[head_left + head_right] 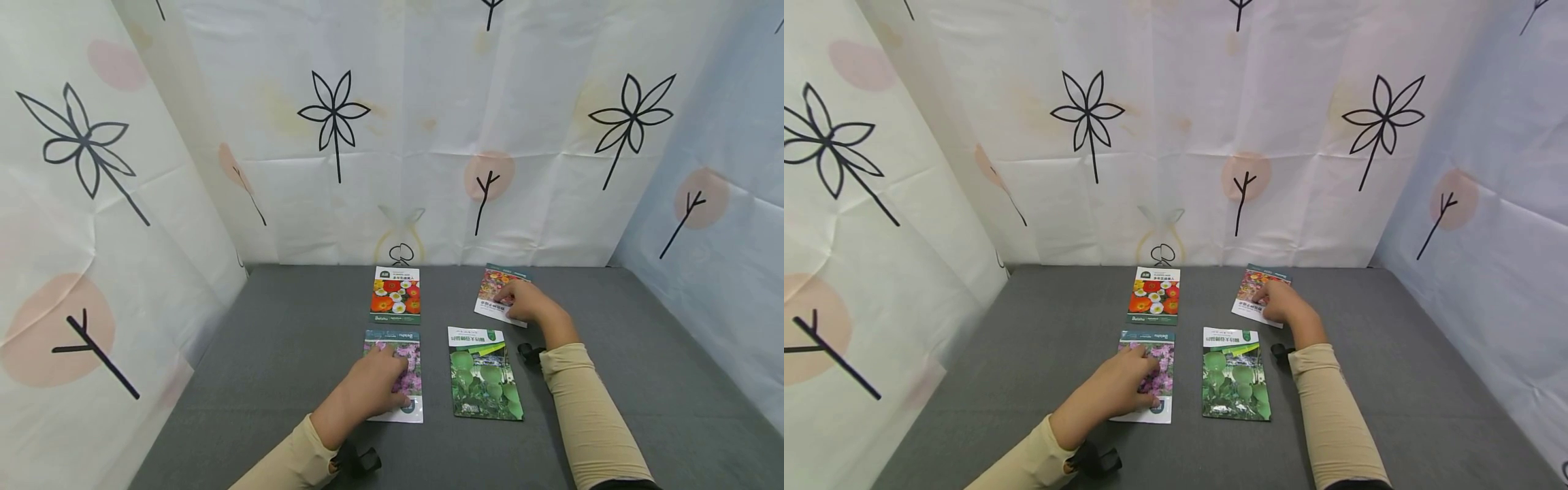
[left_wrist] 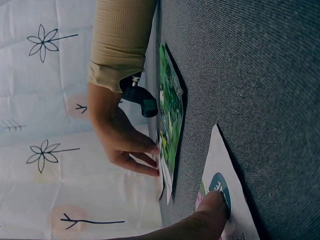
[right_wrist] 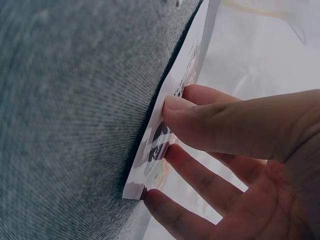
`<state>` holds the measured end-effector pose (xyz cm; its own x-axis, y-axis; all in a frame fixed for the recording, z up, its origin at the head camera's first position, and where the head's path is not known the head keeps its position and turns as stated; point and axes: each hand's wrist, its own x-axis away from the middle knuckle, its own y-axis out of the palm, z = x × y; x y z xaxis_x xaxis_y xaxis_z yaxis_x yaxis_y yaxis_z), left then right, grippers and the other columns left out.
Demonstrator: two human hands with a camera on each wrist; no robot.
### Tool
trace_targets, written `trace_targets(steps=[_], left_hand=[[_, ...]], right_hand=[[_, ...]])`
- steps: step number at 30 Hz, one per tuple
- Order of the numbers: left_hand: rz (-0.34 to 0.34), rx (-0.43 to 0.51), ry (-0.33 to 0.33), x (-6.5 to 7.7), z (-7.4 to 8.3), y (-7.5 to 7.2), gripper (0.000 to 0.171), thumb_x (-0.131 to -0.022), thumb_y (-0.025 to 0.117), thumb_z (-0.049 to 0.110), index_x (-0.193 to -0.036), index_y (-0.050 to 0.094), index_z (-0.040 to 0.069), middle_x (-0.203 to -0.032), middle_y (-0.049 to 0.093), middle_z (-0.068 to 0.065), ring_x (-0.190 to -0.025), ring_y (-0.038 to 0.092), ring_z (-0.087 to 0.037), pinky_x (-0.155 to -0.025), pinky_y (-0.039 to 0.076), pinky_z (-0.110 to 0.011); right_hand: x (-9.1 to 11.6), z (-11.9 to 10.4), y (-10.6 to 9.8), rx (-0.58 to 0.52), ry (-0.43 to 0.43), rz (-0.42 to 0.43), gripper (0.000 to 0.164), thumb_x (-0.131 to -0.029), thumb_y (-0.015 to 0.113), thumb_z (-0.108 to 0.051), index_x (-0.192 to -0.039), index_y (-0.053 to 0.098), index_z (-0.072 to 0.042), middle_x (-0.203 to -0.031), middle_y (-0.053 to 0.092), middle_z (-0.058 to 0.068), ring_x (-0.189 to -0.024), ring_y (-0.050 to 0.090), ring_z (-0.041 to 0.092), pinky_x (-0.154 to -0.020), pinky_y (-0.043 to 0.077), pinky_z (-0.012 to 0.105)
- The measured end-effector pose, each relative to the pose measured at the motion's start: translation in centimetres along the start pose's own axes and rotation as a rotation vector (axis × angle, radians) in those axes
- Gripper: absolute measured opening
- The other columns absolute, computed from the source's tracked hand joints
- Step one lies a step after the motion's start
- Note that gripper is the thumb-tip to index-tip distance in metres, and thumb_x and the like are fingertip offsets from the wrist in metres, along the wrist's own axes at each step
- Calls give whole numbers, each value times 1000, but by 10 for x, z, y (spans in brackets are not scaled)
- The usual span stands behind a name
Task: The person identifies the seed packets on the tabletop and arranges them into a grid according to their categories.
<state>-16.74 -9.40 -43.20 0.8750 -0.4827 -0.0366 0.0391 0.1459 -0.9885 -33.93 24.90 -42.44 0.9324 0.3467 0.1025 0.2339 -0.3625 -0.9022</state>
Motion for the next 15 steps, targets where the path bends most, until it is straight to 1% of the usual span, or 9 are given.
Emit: trace_targets(steps=[2, 6, 10, 15], left_hand=[[1, -7, 2, 0, 0, 0, 50, -79, 94, 41, -114, 77, 10, -112, 73, -10, -104, 69, -28, -85, 60, -44], [11, -3, 5, 0, 0, -1, 49, -78, 95, 40, -113, 77, 11, -110, 73, -9, -101, 67, -25, -82, 60, -42], [13, 4, 4, 0, 0, -1, 49, -79, 95, 40, -114, 77, 11, -112, 73, -10, -101, 67, -25, -83, 60, -42], [3, 7, -2, 0, 0, 0, 50, -79, 95, 40, -116, 77, 11, -116, 73, -11, -105, 67, -26, -85, 60, -43]], right_hand=[[0, 0, 1, 6, -16, 3, 42, -83, 69, 12, -124, 75, 3, -134, 65, 31, -112, 63, 43, -83, 50, 47], [-1, 1, 1, -5, -22, 2, 43, -83, 67, 14, -124, 75, 3, -134, 65, 31, -110, 63, 41, -81, 49, 45], [-1, 0, 1, -5, -31, 4, 45, -81, 65, 15, -123, 75, 4, -132, 66, 31, -104, 62, 38, -78, 47, 43], [-1, -2, 2, -10, -39, -2, 45, -81, 65, 15, -123, 76, 4, -131, 67, 31, -110, 65, 43, -77, 49, 42]])
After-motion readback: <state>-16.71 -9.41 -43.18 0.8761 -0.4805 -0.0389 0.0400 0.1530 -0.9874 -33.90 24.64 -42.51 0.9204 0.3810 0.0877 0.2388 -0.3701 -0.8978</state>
